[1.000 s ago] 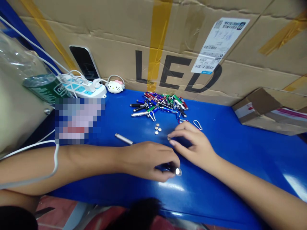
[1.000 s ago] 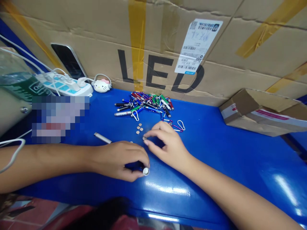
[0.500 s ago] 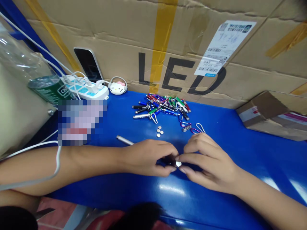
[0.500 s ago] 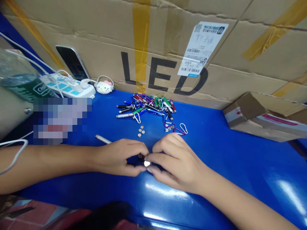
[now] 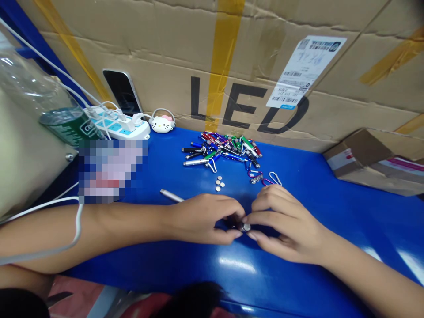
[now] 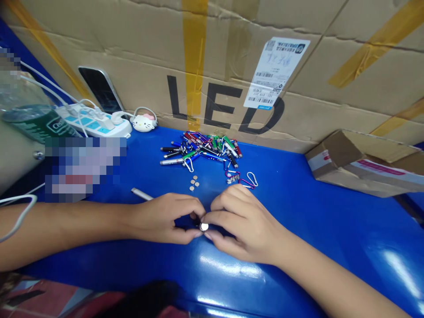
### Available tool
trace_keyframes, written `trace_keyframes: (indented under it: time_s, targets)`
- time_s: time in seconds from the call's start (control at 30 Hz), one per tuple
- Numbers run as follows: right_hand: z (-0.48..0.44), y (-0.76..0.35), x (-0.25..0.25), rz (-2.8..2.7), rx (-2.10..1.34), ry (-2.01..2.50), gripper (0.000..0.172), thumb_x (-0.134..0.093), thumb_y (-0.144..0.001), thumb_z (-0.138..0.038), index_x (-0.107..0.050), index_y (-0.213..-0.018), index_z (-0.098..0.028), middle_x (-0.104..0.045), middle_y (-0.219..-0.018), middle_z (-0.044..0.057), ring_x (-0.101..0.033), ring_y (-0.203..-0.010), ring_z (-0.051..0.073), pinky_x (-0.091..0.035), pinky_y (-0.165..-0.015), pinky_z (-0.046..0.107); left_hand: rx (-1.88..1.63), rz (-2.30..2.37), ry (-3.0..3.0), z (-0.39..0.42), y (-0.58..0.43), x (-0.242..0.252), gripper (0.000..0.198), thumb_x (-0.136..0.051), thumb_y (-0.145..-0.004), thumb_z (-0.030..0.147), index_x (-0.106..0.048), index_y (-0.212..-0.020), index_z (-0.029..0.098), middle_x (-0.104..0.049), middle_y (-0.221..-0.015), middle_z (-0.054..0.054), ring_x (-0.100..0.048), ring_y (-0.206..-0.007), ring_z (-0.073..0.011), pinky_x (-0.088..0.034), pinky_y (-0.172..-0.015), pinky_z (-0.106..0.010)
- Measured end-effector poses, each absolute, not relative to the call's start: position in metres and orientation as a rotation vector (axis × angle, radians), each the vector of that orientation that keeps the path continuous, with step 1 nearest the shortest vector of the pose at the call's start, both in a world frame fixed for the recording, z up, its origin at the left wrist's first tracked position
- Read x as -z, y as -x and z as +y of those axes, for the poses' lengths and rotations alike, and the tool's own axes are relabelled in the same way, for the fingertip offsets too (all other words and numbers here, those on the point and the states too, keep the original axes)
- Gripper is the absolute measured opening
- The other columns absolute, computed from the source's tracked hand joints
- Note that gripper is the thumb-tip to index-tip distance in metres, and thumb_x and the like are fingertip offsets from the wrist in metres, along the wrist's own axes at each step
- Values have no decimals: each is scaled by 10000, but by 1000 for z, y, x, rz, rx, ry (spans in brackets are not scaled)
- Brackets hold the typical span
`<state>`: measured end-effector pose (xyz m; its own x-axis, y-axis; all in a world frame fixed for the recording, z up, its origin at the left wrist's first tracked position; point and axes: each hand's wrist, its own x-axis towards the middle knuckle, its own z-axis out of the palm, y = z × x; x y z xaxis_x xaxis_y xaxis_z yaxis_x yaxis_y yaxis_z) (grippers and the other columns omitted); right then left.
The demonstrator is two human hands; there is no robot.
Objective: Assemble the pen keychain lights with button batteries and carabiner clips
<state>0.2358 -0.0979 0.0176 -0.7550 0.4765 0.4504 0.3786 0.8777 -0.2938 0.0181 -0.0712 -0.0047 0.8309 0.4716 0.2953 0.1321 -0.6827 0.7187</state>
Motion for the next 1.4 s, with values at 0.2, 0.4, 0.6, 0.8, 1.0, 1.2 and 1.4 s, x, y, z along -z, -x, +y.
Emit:
trace_keyframes:
  time_s: [0.2, 0.4, 0.6, 0.8, 1.0, 1.2, 1.4]
  targets:
    - [-95, -239, -23, -2489, -266, 650, 290, -634, -798, -195, -556, -1076, -217, -613, -852, 45, -559, -785, 175, -454, -719, 364, -601, 423, -2289, -71, -17, 5, 104, -600, -796, 197, -572, -888, 159, -652, -845, -13, -606, -787, -100, -443, -740, -166]
    - [-63, -268, -19, -2367, 174, 1053, 124, -596, -838, -224, -634, -953, -197, -586, -802, 64, -535, -751, 193, -417, -665, 349, -580, 411, -2283, -71, -17, 5, 89, -589, -817, 200, -574, -897, 165, -662, -870, -15, -611, -812, -98, -437, -766, -166]
    - [-47, -281, -1, -2610, 314, 1300, 195, -538, -883, -322, -680, -969, -220, -591, -894, 72, -493, -767, 192, -347, -674, 331, -576, 418, -2286, -71, -17, 4, 97, -593, -817, 194, -571, -905, 160, -661, -884, -17, -608, -826, -98, -432, -776, -168]
    - [-53, -272, -2, -2630, 166, 1265, 144, -542, -876, -290, -661, -881, -210, -612, -837, 65, -496, -763, 197, -345, -693, 337, -545, 424, -2302, -70, -18, 0, 132, -551, -828, 143, -571, -957, 163, -644, -925, -16, -589, -857, -103, -426, -812, -181]
    - [-78, -250, -19, -2261, -507, 1062, 30, -559, -843, -211, -573, -820, -197, -562, -729, 10, -528, -680, 134, -425, -653, 277, -657, 490, -2315, -67, -16, -3, 206, -447, -891, 157, -550, -1069, 137, -597, -942, -53, -545, -901, -146, -410, -915, -282]
    - [-93, -236, -16, -2248, -541, 1080, 62, -539, -832, -148, -518, -831, -206, -540, -711, -23, -511, -640, 104, -420, -616, 240, -646, 557, -2320, -64, -16, -1, 219, -420, -939, 215, -562, -1084, 132, -603, -973, -48, -534, -944, -145, -369, -970, -289]
    - [-92, -240, -12, -2512, -225, 1001, 53, -490, -879, -208, -535, -870, -183, -603, -764, 23, -539, -718, 158, -415, -722, 326, -648, 549, -2342, -63, -17, 0, 196, -463, -928, 196, -596, -1054, 126, -624, -948, -38, -545, -921, -128, -379, -924, -247]
